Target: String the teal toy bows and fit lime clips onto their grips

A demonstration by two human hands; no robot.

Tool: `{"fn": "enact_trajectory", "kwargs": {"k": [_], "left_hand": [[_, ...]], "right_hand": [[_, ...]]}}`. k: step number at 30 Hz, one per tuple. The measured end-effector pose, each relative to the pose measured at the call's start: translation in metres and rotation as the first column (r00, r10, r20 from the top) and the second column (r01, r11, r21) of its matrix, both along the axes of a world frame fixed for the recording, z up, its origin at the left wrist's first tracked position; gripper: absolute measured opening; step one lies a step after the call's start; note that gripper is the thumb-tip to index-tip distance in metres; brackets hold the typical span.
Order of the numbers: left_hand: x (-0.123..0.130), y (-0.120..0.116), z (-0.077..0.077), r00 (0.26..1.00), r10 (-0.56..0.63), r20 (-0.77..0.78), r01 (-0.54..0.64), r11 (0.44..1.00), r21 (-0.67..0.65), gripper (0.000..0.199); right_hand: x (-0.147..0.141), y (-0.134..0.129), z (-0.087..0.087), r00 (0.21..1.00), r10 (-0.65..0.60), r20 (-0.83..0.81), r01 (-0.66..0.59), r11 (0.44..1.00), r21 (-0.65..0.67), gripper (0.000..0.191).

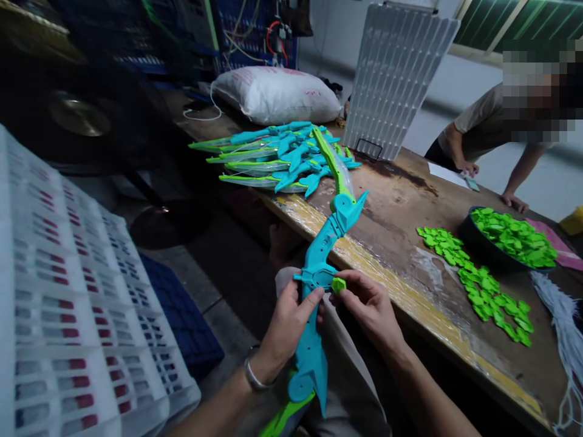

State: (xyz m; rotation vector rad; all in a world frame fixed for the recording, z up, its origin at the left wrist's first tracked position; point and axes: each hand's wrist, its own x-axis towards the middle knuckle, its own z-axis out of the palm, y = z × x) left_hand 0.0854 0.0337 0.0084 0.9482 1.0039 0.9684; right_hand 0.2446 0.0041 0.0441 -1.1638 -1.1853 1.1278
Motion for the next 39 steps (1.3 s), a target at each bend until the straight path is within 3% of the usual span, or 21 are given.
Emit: {"fn": "enact_trajectory", "kwargs": {"k": [5,8,11,14,17,20,25,29,34,39], "left_hand": [[0.0,-0.001,-0.005,0.996,0.023,0.084,-0.026,0.999,0.025,0.036],[-0.001,-0.001,-0.006,0.995,0.01,0.103,-0.015,0.999,0.048,0.031],[-0.003,-0.002,-0.003,0.995,-0.019,0.093,0.012,0.997,0.081,0.025],[-0.004,-0.003,0.0,0.995,-0.039,0.089,0.028,0.992,0.122,0.024],[-0.003,-0.007,0.003,0.993,-0.028,0.111,0.016,0.994,0.105,0.025],[-0.002,-0.01,0.006,0.991,-0.035,0.128,0.031,0.999,0.029,0.026],[0.0,-0.011,0.008,0.988,-0.051,0.147,0.053,0.999,-0.011,0.028],[0.001,-0.012,0.004,0.985,-0.059,0.163,0.062,0.998,-0.017,0.031],[0.002,-0.013,0.002,0.985,-0.086,0.15,0.081,0.996,0.04,0.028],[0.001,-0.014,0.005,0.996,-0.039,0.084,0.034,0.998,0.057,0.033]], "right_hand": [[-0.003,-0.005,0.008,0.992,-0.119,0.053,0.113,0.989,0.096,0.016],[-0.002,-0.004,0.013,0.978,-0.1,0.181,0.062,0.977,0.202,0.008],[-0.001,0.003,0.017,0.904,-0.046,0.426,-0.099,0.945,0.312,0.016],[-0.002,0.011,0.019,0.822,-0.035,0.568,-0.217,0.903,0.37,0.02],[-0.004,0.014,0.018,0.727,-0.174,0.664,-0.212,0.863,0.458,0.012],[-0.004,0.012,0.016,0.65,-0.293,0.701,-0.131,0.866,0.483,0.01],[0.002,0.008,0.015,0.706,-0.217,0.674,-0.137,0.892,0.431,0.012],[0.005,0.008,0.014,0.653,-0.229,0.722,-0.226,0.851,0.474,0.015],[0.0,0.0,0.01,0.612,-0.321,0.723,-0.164,0.843,0.513,0.019],[-0.001,-0.006,0.007,0.775,-0.266,0.573,0.011,0.913,0.409,0.023]]}}
